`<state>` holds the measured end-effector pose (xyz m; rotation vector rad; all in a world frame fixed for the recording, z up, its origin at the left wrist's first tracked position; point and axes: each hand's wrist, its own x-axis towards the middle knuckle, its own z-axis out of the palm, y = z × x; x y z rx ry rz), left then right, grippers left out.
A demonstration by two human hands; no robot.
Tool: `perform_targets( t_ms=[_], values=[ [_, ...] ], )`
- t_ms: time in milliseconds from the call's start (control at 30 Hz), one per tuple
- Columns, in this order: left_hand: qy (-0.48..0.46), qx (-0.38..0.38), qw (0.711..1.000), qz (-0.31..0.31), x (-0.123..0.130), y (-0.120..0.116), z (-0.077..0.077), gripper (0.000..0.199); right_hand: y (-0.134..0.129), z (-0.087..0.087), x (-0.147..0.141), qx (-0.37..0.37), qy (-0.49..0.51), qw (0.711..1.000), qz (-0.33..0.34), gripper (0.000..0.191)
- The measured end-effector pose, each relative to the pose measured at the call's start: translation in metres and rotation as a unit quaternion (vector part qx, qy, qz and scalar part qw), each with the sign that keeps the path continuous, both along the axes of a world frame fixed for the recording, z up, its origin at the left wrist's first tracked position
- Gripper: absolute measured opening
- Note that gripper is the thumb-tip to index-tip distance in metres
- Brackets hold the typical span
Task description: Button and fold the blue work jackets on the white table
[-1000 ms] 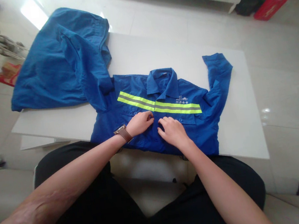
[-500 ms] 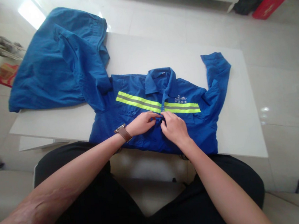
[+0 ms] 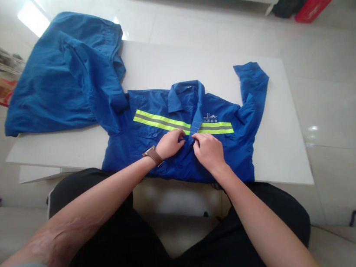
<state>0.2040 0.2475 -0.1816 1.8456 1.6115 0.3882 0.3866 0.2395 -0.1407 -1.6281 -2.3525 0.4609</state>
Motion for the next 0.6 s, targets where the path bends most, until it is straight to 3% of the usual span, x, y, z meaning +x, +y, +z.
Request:
perform_targets(
  t_ms=[233,600],
  values=[
    [-0.017,0.018,1.000,0.020,0.008,0.004,-0.008,0.015,0.000,0.006,0.002,0.003,0.009,1.000,0.004,0.025],
    [-0.097,0.013,0.995,0.034,-0.005,-0.006,0.010,0.011,0.000,0.005,-0.006,0.010,0.041,0.999,0.010,0.022]
  ],
)
